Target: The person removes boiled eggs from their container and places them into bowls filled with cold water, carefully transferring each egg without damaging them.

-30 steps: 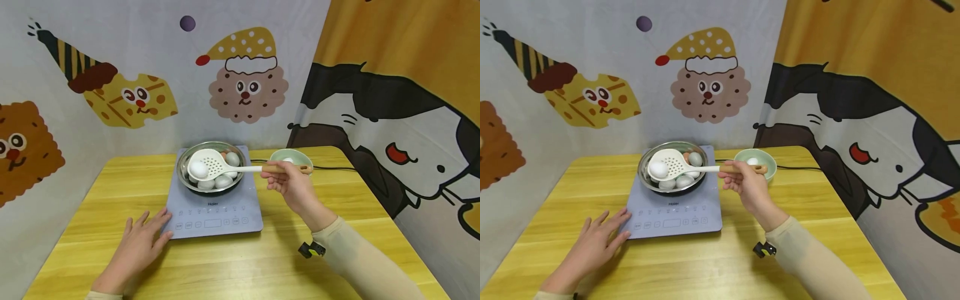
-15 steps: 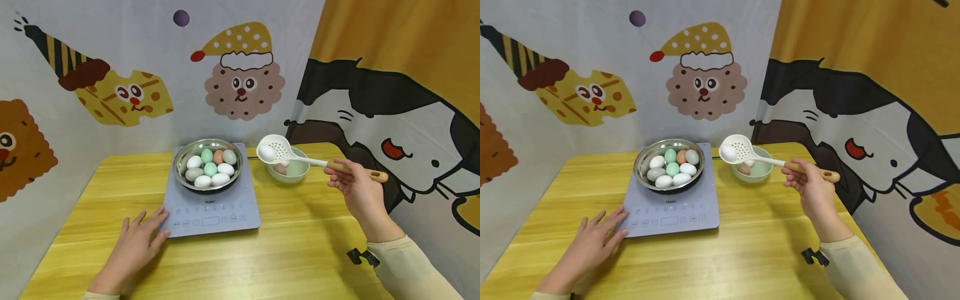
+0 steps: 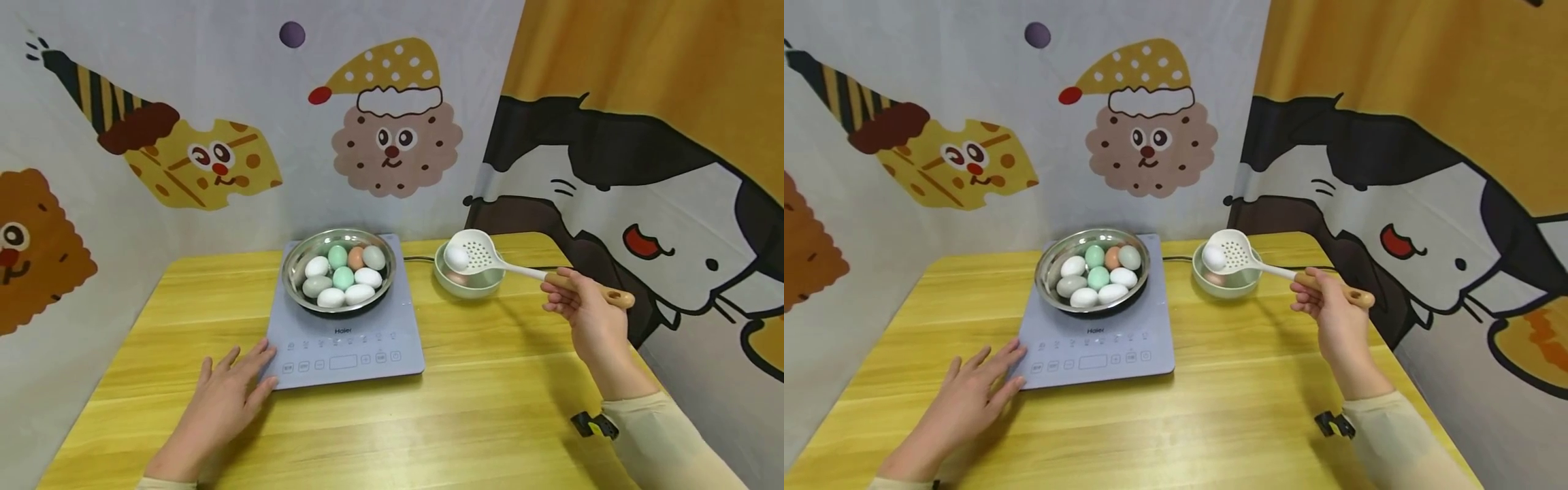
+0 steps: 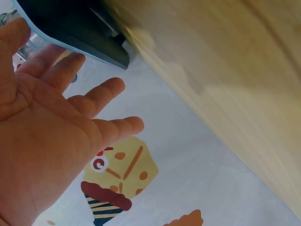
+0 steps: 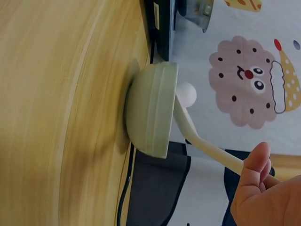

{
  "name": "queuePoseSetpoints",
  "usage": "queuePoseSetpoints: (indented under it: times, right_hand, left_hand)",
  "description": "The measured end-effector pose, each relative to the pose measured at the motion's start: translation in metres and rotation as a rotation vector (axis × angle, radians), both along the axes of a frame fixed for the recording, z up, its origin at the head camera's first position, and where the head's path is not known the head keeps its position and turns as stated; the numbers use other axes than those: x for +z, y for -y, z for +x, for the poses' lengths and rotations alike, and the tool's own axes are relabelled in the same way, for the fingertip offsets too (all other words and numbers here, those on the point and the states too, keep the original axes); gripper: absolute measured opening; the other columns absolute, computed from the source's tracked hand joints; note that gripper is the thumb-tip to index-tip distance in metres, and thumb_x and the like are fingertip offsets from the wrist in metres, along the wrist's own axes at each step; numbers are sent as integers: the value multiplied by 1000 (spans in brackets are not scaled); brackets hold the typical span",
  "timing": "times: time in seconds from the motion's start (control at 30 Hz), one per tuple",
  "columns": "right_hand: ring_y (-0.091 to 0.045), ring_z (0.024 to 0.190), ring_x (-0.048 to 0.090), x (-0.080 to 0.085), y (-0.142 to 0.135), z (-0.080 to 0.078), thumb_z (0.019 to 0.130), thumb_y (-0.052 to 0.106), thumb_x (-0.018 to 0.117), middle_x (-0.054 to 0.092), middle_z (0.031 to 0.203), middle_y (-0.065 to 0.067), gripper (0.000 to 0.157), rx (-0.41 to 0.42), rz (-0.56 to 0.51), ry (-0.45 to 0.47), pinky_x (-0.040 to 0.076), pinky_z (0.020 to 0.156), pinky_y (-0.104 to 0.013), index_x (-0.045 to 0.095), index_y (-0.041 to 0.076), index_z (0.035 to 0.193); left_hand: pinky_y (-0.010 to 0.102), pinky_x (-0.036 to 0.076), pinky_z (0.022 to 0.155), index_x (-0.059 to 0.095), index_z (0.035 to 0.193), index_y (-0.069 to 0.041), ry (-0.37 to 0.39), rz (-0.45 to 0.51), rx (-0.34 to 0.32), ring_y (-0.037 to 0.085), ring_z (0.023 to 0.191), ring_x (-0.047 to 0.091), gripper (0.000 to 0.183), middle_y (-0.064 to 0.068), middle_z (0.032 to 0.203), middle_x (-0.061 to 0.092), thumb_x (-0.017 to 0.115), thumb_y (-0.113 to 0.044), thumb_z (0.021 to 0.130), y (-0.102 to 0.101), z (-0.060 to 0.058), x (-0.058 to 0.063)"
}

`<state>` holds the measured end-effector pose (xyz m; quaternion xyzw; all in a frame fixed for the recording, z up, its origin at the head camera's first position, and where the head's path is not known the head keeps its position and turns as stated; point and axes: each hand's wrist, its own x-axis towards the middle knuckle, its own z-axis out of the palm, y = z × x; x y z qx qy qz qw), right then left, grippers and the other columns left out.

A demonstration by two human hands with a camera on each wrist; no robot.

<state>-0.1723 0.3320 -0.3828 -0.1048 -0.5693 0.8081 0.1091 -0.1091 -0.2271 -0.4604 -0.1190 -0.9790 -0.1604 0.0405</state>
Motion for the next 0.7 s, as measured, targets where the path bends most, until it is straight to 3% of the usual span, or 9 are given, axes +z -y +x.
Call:
queuePoseSetpoints:
  times: [0.23, 0.37, 0.5, 0.7]
  right_hand:
    - [-15, 84, 77, 0, 15, 1, 109, 31, 65, 82, 100, -9, 43, -18, 276, -117, 67, 72, -26, 69, -5, 133]
    - [-13, 79, 77, 1, 26, 2, 108, 29, 66, 82, 101, -8, 40, -66, 405, -177, 66, 71, -25, 72, -4, 129]
    - [-11, 76, 77, 0, 32, 3, 108, 21, 67, 82, 100, -6, 34, -81, 459, -246, 66, 70, -23, 73, -6, 127]
    - [-11, 79, 78, 0, 33, 4, 108, 15, 65, 82, 101, -9, 30, -87, 453, -338, 66, 68, -24, 74, -9, 124]
  left_hand:
    - [90, 22, 113, 61, 152, -17, -2, 7, 0, 63, 141, 49, 53, 9, 164, 53, 71, -35, 103, 1, 0, -1]
    - [90, 22, 113, 61, 152, -17, -2, 7, 1, 63, 141, 49, 53, 9, 164, 53, 72, -35, 103, 1, 0, -2]
    - [90, 22, 113, 62, 152, -17, 0, 14, 2, 63, 141, 49, 53, 8, 164, 53, 72, -34, 103, 1, -1, -2]
    - [90, 22, 113, 62, 152, -16, -1, 21, 3, 63, 141, 49, 53, 9, 164, 53, 73, -34, 103, 0, 0, 0]
